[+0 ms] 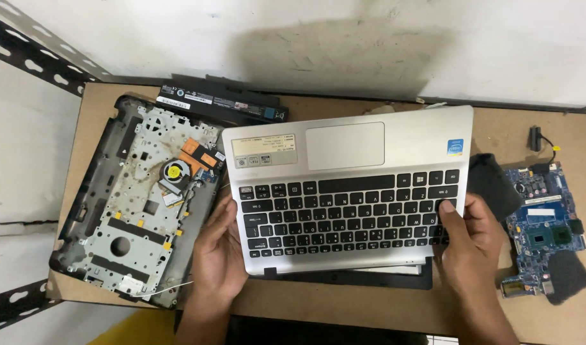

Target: Installing a keyboard assembly into a laptop by connecting the ribbon cable and snapping the assembly into the chassis.

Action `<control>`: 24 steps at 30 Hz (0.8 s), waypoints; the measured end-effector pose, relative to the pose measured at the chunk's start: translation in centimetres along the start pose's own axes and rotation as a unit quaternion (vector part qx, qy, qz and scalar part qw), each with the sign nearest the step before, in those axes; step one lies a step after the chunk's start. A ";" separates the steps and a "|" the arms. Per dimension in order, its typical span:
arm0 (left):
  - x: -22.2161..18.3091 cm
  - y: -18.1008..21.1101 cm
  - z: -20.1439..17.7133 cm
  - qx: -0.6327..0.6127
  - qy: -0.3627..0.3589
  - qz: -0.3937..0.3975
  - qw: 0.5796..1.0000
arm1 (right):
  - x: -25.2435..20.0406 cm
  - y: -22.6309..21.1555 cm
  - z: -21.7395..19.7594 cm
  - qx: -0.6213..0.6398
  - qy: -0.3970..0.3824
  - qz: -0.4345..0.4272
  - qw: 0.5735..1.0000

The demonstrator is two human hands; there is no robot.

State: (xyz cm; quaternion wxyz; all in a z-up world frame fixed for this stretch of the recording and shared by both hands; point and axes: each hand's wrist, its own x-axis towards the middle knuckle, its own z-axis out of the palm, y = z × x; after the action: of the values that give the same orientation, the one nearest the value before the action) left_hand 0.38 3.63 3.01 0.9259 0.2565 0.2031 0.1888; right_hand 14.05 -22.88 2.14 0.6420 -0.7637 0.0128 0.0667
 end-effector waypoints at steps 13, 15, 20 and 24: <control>0.5 0.4 0.5 0.039 0.018 0.005 0.999 | 0.0 -1.3 0.3 0.040 0.000 0.036 0.999; 0.7 1.0 1.5 0.091 0.045 0.000 0.995 | 0.0 -1.7 0.3 0.116 0.006 0.129 0.985; 2.9 3.6 4.4 0.168 0.069 -0.032 0.983 | 0.5 -3.4 0.2 0.100 -0.022 0.169 0.980; 4.0 3.6 5.9 0.192 0.051 0.025 0.980 | 1.8 -5.1 0.4 0.105 -0.055 0.173 0.978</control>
State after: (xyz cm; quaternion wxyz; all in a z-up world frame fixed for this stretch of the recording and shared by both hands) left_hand 5.64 5.96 8.50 0.8429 0.4243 0.2762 0.1821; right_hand 16.31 -21.50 6.82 0.6970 -0.6734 0.1163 0.2172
